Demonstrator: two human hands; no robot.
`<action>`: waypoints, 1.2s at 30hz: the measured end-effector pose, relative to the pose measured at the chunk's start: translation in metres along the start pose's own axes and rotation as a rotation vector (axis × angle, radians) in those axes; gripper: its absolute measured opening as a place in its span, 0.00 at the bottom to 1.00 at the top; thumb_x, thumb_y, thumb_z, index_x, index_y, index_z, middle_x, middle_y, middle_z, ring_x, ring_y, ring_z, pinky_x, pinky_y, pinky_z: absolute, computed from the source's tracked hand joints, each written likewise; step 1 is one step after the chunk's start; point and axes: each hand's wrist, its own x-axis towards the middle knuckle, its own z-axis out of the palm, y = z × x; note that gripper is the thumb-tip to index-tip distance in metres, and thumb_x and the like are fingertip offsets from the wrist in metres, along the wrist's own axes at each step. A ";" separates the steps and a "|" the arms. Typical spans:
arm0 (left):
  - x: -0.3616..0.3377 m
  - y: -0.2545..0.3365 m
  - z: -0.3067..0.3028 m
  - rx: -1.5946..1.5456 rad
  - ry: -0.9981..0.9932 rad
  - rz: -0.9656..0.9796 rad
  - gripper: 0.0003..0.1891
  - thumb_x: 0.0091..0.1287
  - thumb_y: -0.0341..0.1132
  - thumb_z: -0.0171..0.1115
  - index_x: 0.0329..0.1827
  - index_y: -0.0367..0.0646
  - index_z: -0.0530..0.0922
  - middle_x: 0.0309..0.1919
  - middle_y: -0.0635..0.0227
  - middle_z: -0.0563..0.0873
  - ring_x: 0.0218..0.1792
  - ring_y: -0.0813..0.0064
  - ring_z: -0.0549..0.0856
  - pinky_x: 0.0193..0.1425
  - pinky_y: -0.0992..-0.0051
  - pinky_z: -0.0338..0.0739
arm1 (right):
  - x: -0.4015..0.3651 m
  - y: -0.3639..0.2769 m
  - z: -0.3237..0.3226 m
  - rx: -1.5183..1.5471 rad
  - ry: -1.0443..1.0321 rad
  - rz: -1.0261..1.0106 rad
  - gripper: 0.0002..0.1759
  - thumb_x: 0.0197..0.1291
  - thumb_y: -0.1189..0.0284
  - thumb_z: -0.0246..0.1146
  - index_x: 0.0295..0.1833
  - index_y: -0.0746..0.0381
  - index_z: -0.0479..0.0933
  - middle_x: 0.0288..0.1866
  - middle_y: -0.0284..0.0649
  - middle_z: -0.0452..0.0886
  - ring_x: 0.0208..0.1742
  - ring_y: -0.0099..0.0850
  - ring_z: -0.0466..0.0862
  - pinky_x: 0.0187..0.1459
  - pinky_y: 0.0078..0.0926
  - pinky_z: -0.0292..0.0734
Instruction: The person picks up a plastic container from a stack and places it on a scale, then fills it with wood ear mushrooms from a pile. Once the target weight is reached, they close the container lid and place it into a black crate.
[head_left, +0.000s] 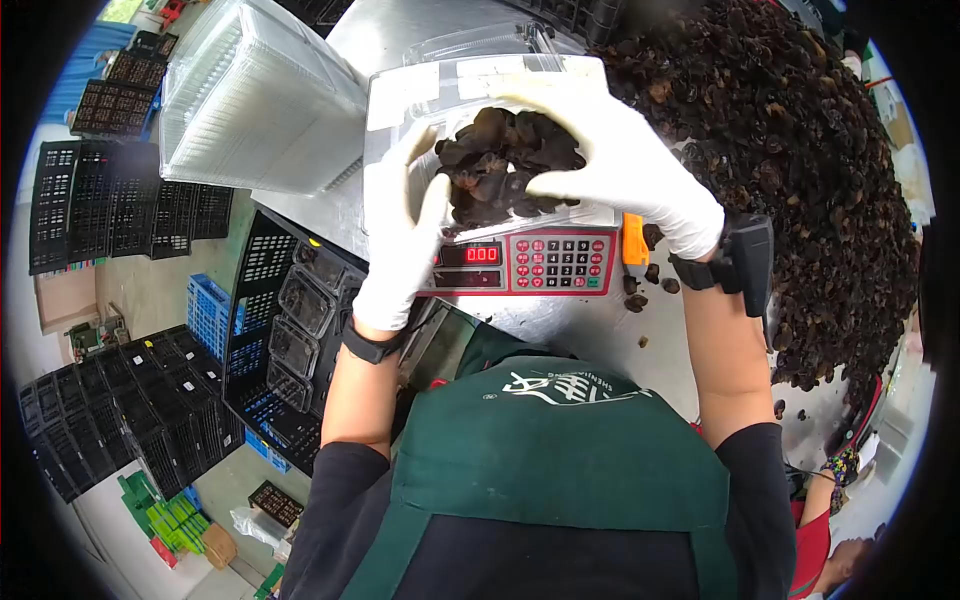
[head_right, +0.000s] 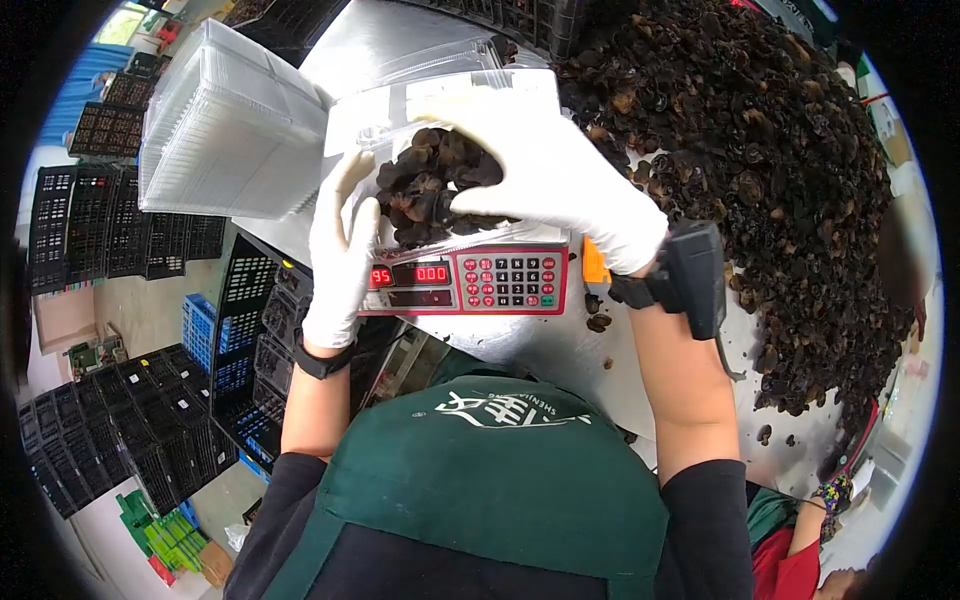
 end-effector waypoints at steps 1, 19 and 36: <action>0.000 0.008 -0.002 -0.145 0.030 -0.094 0.24 0.71 0.28 0.59 0.71 0.38 0.72 0.61 0.57 0.82 0.66 0.65 0.78 0.71 0.65 0.71 | -0.007 -0.001 0.001 0.136 0.098 0.091 0.38 0.52 0.68 0.74 0.71 0.54 0.73 0.69 0.42 0.77 0.63 0.39 0.79 0.64 0.37 0.74; 0.124 -0.045 -0.049 0.388 -0.195 -0.171 0.28 0.69 0.43 0.62 0.69 0.37 0.74 0.56 0.52 0.84 0.55 0.65 0.85 0.60 0.72 0.79 | -0.182 0.018 0.025 0.539 0.498 0.899 0.10 0.69 0.75 0.63 0.52 0.66 0.84 0.43 0.34 0.87 0.41 0.19 0.82 0.47 0.17 0.76; 0.040 0.016 -0.064 0.016 -0.231 0.067 0.21 0.67 0.22 0.54 0.63 0.43 0.82 0.61 0.60 0.81 0.62 0.70 0.79 0.66 0.73 0.74 | -0.095 -0.015 0.006 0.713 0.277 0.817 0.22 0.77 0.65 0.55 0.70 0.63 0.71 0.36 0.34 0.84 0.33 0.16 0.80 0.36 0.15 0.77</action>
